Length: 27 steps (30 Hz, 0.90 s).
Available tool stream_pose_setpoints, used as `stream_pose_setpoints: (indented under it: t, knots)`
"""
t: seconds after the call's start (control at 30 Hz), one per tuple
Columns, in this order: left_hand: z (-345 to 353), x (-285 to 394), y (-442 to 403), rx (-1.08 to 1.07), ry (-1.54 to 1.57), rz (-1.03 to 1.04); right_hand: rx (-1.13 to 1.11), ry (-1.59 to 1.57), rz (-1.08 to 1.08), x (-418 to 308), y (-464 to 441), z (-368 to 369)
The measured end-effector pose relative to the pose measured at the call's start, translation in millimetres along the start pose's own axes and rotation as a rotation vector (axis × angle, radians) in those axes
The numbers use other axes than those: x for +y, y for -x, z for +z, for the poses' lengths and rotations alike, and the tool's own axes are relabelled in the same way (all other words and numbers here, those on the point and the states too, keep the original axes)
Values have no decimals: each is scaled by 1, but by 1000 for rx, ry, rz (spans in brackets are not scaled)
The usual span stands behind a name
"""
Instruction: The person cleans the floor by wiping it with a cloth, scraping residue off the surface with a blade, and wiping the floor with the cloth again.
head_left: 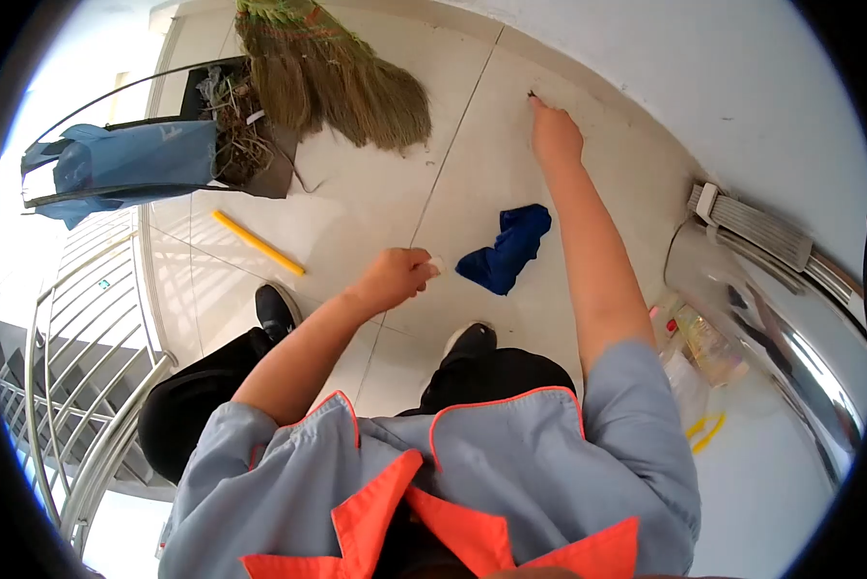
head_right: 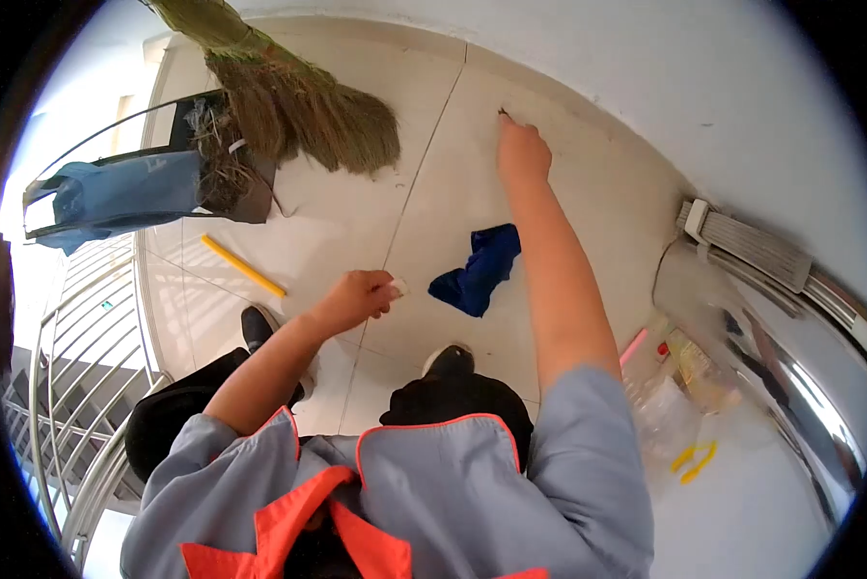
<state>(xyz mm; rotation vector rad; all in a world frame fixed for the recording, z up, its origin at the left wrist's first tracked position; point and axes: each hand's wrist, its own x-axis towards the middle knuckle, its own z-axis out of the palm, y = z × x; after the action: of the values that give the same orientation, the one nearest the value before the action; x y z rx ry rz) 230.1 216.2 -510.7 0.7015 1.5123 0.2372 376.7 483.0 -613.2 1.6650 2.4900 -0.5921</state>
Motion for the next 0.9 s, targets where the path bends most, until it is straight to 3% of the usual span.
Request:
stream_pose_setpoints:
  t: [0.07, 0.13, 0.17, 0.33, 0.57, 0.63, 0.8, 0.9]
  knots:
    - [3, -3, -2, 8, 22, 3, 39, -21, -34, 6, 2, 7]
    - [6, -9, -4, 6, 3, 9, -175, -122, 180, -5, -12, -16]
    - [11, -9, -1, 2, 5, 7, -179, -120, 182, 0, -8, -11]
    - [5, -3, 0, -18, 44, -17, -47, 10, 34, 0, 1, -2]
    - [3, 5, 7, 13, -1, 4, -5, -53, 121, 5, -15, -4]
    - [2, 3, 9, 9, 14, 24, -49, -22, 1, 10, 17, -1]
    - [3, -11, 6, 13, 39, -7, -184, 68, -28, 11, 92, 9]
    - [6, -13, 7, 9, 36, -12, -90, 107, -81, 8, 80, 14]
